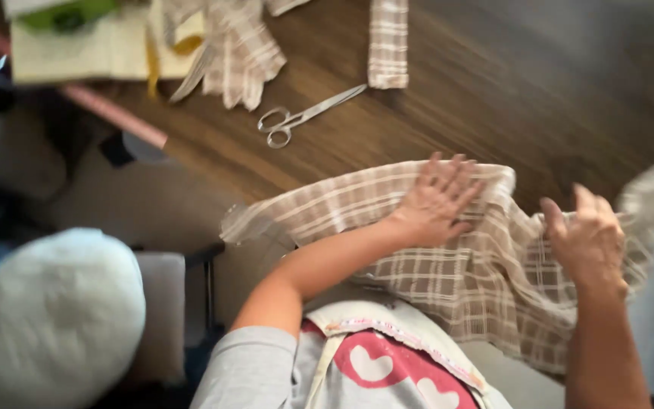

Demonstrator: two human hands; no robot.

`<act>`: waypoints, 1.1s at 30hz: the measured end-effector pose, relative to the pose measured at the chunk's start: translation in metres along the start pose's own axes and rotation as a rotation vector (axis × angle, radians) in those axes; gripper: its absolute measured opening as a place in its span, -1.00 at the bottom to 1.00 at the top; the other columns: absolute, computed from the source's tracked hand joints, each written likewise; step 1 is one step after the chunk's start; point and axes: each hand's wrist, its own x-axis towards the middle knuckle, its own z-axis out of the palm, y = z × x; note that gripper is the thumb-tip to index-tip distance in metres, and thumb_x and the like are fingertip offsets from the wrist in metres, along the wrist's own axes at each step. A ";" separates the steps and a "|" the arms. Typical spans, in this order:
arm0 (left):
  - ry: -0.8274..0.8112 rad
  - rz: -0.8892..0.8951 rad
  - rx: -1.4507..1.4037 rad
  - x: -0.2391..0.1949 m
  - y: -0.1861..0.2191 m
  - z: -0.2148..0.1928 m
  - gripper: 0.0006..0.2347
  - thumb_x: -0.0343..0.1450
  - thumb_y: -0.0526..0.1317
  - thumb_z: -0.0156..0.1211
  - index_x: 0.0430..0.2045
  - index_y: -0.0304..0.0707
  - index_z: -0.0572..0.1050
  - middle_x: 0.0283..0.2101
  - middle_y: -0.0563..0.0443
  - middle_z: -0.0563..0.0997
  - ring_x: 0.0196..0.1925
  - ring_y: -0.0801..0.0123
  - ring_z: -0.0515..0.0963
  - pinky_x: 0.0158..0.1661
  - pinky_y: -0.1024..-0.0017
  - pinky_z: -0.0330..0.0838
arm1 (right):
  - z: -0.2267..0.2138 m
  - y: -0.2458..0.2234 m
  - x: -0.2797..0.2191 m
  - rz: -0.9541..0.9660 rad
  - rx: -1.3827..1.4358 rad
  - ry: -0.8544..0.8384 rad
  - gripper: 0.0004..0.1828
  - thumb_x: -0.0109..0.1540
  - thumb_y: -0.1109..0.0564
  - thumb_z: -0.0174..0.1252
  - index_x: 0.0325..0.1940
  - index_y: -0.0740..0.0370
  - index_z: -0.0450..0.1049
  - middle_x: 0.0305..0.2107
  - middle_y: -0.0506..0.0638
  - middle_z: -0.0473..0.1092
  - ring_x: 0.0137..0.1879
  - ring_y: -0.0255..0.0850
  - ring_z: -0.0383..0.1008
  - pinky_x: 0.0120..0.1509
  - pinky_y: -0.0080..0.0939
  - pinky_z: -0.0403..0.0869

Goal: The person folds a piece of checkered fabric on a wooden table. They align the edges, fold the fabric in half, and smooth it out with their hands. Scissors and a measuring tape are visible on the table but are not used.

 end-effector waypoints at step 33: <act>0.085 -0.194 -0.239 -0.020 -0.009 -0.036 -0.34 0.50 0.22 -0.03 0.43 -0.13 0.07 0.55 -0.17 -0.03 0.58 0.07 -0.22 0.49 -0.03 -0.55 | 0.052 0.209 0.069 -0.032 0.000 -0.135 -0.07 0.35 -0.40 -0.47 0.66 0.20 -0.20 0.61 0.06 -0.33 0.69 -0.02 -0.53 0.49 0.51 -0.63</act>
